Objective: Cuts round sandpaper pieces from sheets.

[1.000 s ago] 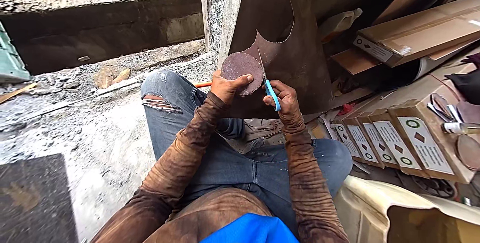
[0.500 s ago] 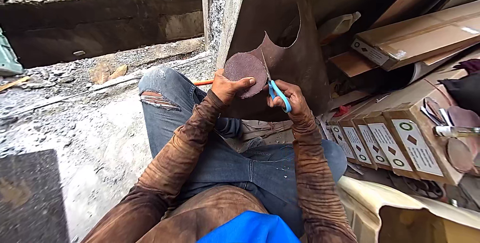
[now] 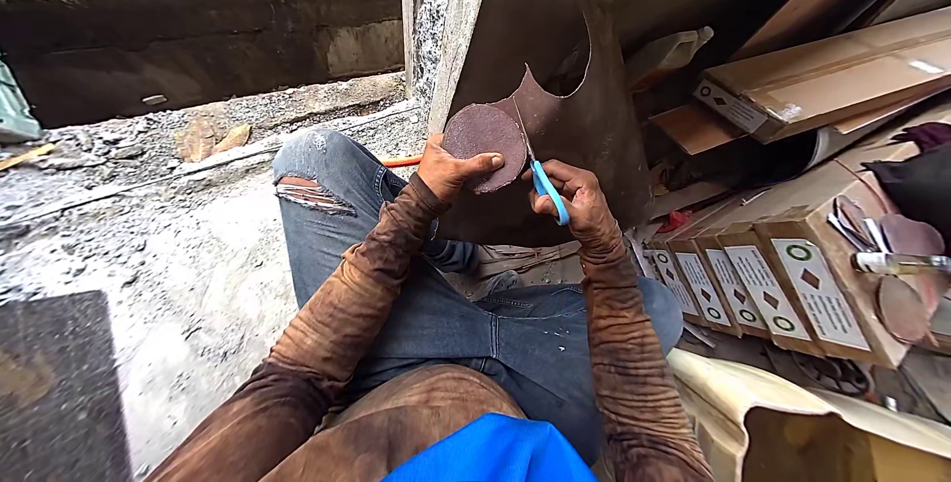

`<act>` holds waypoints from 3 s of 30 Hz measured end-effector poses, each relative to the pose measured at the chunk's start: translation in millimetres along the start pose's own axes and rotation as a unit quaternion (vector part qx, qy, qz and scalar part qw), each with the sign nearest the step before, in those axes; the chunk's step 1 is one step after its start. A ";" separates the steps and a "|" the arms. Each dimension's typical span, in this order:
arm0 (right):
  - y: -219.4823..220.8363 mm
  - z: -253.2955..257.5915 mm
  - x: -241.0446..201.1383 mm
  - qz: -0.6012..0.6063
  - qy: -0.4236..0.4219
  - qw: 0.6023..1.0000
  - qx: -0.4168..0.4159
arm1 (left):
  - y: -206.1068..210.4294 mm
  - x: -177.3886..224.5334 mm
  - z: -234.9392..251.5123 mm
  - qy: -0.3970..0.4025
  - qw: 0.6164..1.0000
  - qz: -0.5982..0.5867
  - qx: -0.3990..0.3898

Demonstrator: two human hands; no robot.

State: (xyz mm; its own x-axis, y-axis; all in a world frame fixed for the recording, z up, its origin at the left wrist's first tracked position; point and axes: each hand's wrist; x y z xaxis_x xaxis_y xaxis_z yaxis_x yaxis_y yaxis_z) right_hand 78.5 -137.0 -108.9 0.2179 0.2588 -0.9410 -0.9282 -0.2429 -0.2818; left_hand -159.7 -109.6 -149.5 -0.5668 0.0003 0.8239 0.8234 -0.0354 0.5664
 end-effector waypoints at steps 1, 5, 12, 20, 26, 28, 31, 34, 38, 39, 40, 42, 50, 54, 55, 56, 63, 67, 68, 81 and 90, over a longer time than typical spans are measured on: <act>0.7 1.5 -2.4 0.009 -0.006 1.000 -0.004 | -0.8 1.7 -5.6 0.010 1.000 0.018 -0.013; 2.7 4.8 -11.5 0.024 -0.009 1.000 -0.009 | -4.6 5.1 -11.2 0.035 0.999 0.019 -0.036; 6.1 0.4 -7.5 0.009 -0.021 0.999 0.024 | -2.1 17.8 -16.4 0.036 0.998 0.023 -0.048; -9.4 -1.2 -25.1 -0.010 -0.001 1.000 -0.023 | -3.5 12.2 -11.2 0.046 0.996 0.018 -0.080; -6.0 1.0 -36.0 -0.011 -0.011 1.000 -0.024 | 5.8 16.6 -0.9 0.046 0.995 -0.039 -0.073; -5.5 0.4 -37.1 -0.008 -0.009 1.000 -0.025 | 3.7 18.2 -0.1 0.046 0.994 -0.041 -0.086; -6.2 -2.1 -36.2 -0.002 -0.004 1.000 -0.019 | 0.3 20.5 0.0 0.047 0.993 -0.033 -0.101; -6.0 -5.4 -35.3 -0.026 -0.012 1.000 -0.004 | -0.4 21.9 -1.4 0.051 0.994 -0.024 -0.098; -3.9 -9.5 -30.2 -0.025 -0.018 0.999 0.011 | -4.1 18.6 -14.2 0.059 0.993 0.004 -0.099; -4.0 -9.5 -30.1 -0.024 -0.016 1.000 0.008 | -5.3 17.9 -15.0 0.058 0.993 0.007 -0.103; -4.2 -9.1 -30.7 -0.024 -0.015 1.000 0.002 | -6.0 18.4 -14.8 0.058 0.992 0.007 -0.108; -3.8 -7.6 -34.8 -0.032 -0.017 0.999 -0.006 | -6.5 23.2 -14.9 0.063 0.991 0.016 -0.120; -6.7 -6.4 -44.5 -0.006 -0.008 0.999 -0.033 | -3.2 25.1 0.3 0.073 0.985 -0.004 -0.159; -3.3 -9.5 -40.9 0.010 -0.002 1.000 0.002 | -3.8 23.7 -0.6 0.082 0.985 -0.004 -0.151; -2.3 -10.8 -39.8 0.007 -0.004 1.000 0.012 | -4.4 23.7 -3.9 0.082 0.986 0.001 -0.145; -1.3 -12.0 -38.7 0.007 -0.005 1.000 0.019 | -5.1 23.9 -8.8 0.079 0.988 0.012 -0.136; 0.5 -7.0 -50.4 -0.020 -0.002 1.000 -0.005 | -7.6 25.8 -11.7 0.059 0.987 0.021 -0.149; 1.9 -1.6 -62.2 -0.037 -0.004 0.999 -0.003 | -5.7 33.7 -11.1 0.038 0.986 0.007 -0.165; 0.5 -1.3 -61.9 -0.038 -0.003 0.999 -0.004 | -5.3 34.3 -9.8 0.040 0.985 0.003 -0.167; -21.1 0.4 -80.4 -0.067 0.012 0.996 -0.065 | -4.0 40.4 6.1 0.008 0.972 -0.016 -0.233; -15.8 9.1 -86.6 -0.073 0.011 0.995 -0.068 | -7.3 44.6 9.6 -0.006 0.969 -0.046 -0.243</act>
State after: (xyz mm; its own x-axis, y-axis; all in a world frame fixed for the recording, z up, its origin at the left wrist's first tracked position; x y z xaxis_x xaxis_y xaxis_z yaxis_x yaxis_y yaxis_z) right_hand 71.5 -147.1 -21.2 0.3553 0.2797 -0.8919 -0.8377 -0.3283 -0.4366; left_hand -190.7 -99.7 -116.7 -0.6344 0.0377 0.7721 0.6564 -0.5011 0.5639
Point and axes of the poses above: each hand's wrist, its own z-axis towards the middle knuckle, its own y-axis out of the palm, x = y × z, and after that the axes turned 8 degrees about x, right-handed
